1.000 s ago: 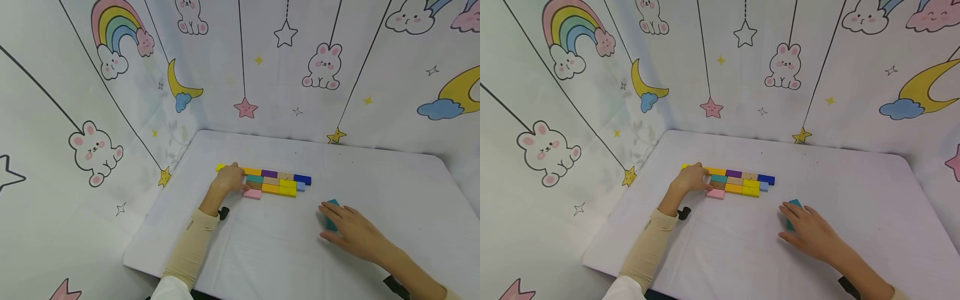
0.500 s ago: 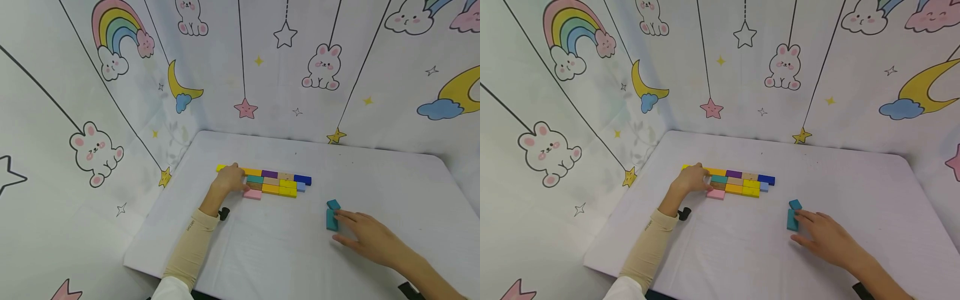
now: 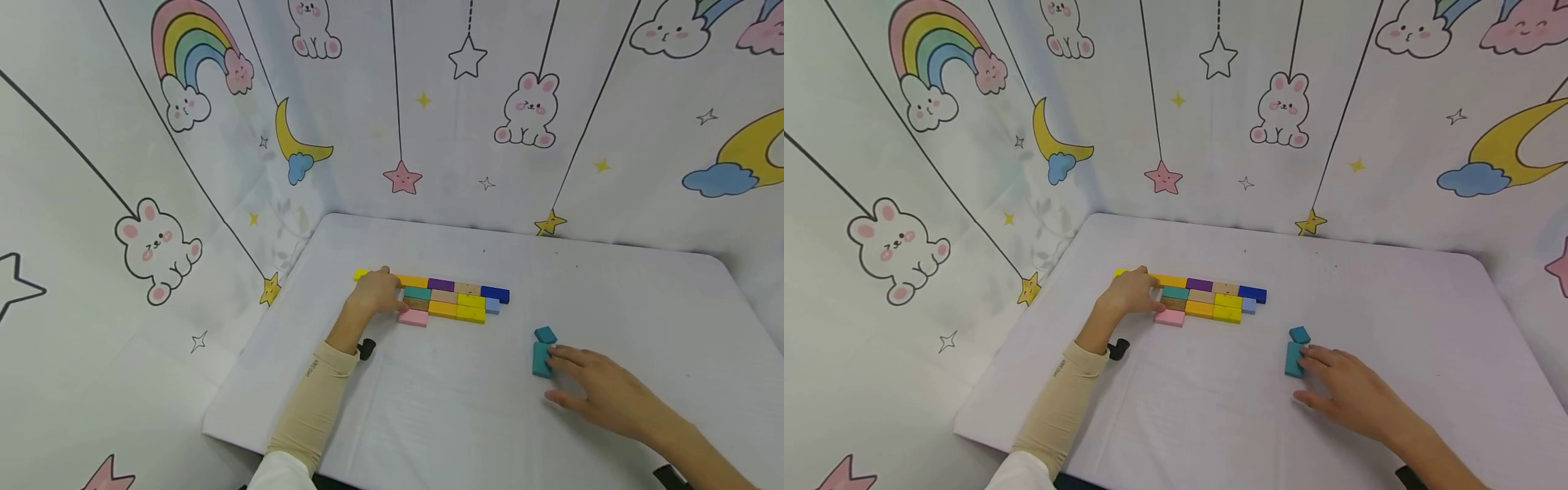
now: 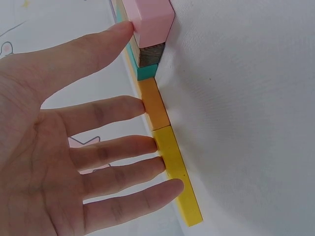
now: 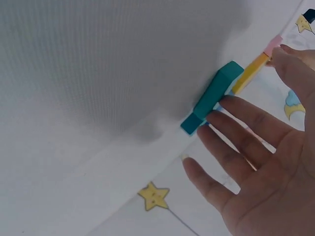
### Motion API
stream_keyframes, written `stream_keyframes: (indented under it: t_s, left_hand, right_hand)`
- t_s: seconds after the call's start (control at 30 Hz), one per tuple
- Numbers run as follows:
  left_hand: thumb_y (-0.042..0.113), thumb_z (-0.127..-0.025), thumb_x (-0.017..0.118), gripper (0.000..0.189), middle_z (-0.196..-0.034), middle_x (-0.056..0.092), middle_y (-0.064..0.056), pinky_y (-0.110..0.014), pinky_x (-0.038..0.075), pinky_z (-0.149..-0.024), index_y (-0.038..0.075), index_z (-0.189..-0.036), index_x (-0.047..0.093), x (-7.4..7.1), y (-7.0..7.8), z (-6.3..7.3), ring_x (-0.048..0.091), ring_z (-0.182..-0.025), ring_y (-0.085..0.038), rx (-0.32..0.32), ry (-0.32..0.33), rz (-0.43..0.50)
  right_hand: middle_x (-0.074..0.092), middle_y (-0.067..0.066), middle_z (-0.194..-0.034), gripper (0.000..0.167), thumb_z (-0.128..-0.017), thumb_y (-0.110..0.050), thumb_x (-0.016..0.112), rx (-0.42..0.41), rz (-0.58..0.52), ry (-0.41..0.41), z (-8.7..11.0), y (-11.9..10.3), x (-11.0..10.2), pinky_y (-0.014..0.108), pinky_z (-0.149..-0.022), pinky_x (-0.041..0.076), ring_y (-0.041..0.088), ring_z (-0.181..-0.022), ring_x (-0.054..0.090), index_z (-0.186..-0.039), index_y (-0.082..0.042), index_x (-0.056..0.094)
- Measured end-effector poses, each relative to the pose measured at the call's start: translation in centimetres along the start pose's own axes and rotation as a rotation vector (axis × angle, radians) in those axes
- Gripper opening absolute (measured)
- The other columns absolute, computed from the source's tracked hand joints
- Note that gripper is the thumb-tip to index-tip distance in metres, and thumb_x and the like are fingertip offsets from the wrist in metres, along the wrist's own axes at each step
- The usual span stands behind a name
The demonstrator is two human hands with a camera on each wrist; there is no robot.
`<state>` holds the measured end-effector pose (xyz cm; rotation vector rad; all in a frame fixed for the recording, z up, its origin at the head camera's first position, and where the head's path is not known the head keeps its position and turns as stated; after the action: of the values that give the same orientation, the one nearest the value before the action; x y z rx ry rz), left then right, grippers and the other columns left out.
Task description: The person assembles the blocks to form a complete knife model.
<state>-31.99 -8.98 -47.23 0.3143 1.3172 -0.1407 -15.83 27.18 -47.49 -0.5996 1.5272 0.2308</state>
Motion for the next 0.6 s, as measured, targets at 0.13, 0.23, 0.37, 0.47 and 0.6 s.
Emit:
stream_keyframes:
  t_s: [0.13,0.23,0.37,0.47,0.6]
  left_hand:
    - [0.048,-0.088,0.083,0.059,-0.126,0.063,-0.012,-0.044,0.055,-0.098,0.01,-0.132,0.073,0.0,0.0,0.1,0.064,-0.106,-0.027,0.001,-0.001,0.0]
    - [0.047,-0.088,0.083,0.058,-0.127,0.063,-0.013,-0.045,0.055,-0.098,0.01,-0.133,0.073,-0.1,0.1,0.1,0.064,-0.107,-0.027,0.0,-0.001,0.011]
    - [0.047,-0.089,0.082,0.058,-0.13,0.062,-0.013,-0.045,0.055,-0.099,0.011,-0.133,0.073,-0.1,0.1,0.2,0.064,-0.108,-0.028,-0.003,0.0,0.015]
    - [0.047,-0.089,0.082,0.058,-0.131,0.062,-0.013,-0.046,0.055,-0.1,0.012,-0.134,0.073,0.0,0.0,0.2,0.064,-0.11,-0.028,-0.003,0.002,0.011]
    - [0.048,-0.089,0.082,0.058,-0.133,0.062,-0.014,-0.046,0.054,-0.1,0.013,-0.134,0.072,0.0,0.0,0.2,0.064,-0.112,-0.029,-0.001,0.005,0.005]
  right_hand:
    - [0.063,0.009,-0.141,0.07,-0.087,-0.062,0.077,0.006,-0.018,-0.021,-0.1,-0.3,0.6,0.059,-0.098,0.054,0.038,-0.126,0.062,-0.135,-0.011,0.07]
    - [0.061,0.01,-0.143,0.071,-0.087,-0.063,0.077,0.006,-0.018,-0.032,-0.2,-0.6,1.0,0.058,-0.098,0.054,0.038,-0.128,0.061,-0.136,-0.011,0.069]
    - [0.06,0.012,-0.144,0.073,-0.085,-0.059,0.081,-0.006,-0.006,-0.026,-0.4,-1.1,1.2,0.056,-0.098,0.055,0.037,-0.128,0.061,-0.137,-0.008,0.069]
    - [0.06,0.013,-0.141,0.074,-0.084,-0.057,0.083,-0.027,0.005,-0.02,-0.5,-1.5,1.3,0.054,-0.099,0.055,0.036,-0.128,0.061,-0.135,-0.005,0.069]
    - [0.062,0.011,-0.137,0.073,-0.083,-0.055,0.084,-0.056,0.01,0.003,-0.7,-1.8,1.3,0.054,-0.1,0.054,0.035,-0.126,0.061,-0.132,-0.003,0.07]
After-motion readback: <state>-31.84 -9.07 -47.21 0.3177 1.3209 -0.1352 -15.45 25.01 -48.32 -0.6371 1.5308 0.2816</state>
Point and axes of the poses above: each hand's wrist, its own z-axis away from the middle knuckle, its own x-axis out of the palm, y = z × x, the point moved 7 cm from there along -z, towards the middle knuckle
